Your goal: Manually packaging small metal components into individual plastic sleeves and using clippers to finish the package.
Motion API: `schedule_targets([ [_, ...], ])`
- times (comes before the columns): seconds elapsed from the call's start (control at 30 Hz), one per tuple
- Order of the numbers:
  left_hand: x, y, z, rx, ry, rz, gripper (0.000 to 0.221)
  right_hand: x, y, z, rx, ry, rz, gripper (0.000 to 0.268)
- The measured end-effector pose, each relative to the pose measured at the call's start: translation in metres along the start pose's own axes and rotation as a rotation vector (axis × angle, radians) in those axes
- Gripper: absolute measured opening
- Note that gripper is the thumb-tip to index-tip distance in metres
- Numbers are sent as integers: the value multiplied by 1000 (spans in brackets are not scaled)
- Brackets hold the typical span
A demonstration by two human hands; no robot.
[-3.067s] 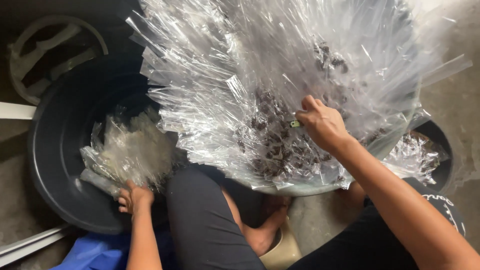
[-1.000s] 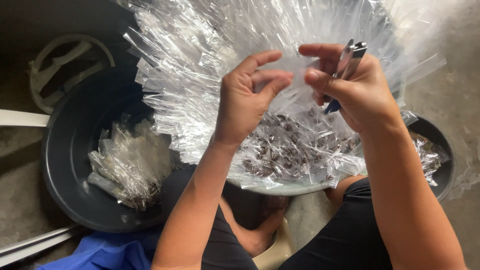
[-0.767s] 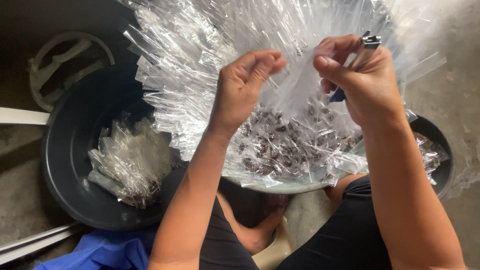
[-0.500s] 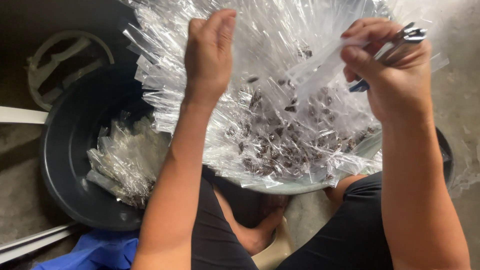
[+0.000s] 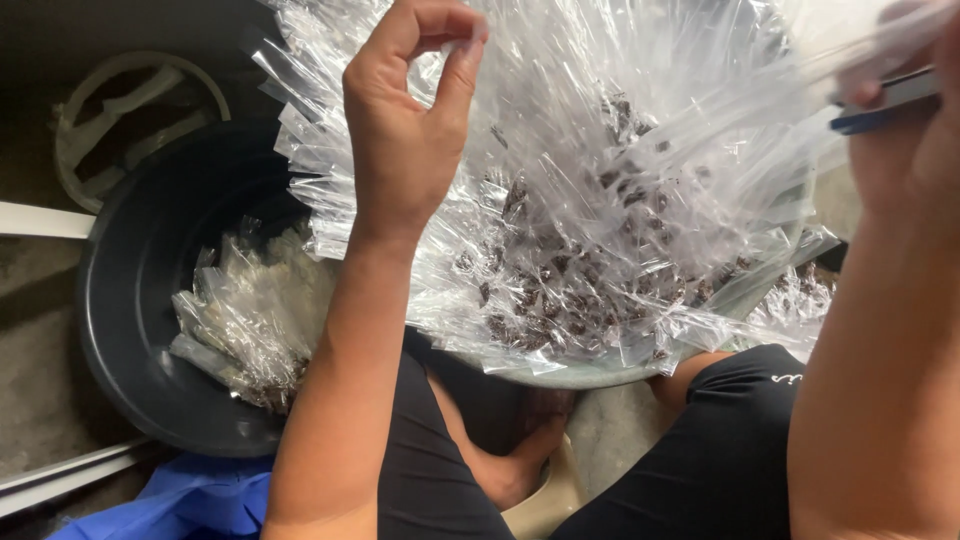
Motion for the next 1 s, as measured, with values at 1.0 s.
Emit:
schedule_targets([
  [1.0,-108,90,-1,-538,-423,559,23,-72,229,-34,-522,150,209,18],
])
Point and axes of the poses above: each hand's wrist, its own x-axis towards the middle knuckle, its own y-axis out of the palm, z = x × y, the point moved 5 cm from there along x, towards the middle knuckle, and after that the axes turned 10 degrees about x, right-handed, at the moved point
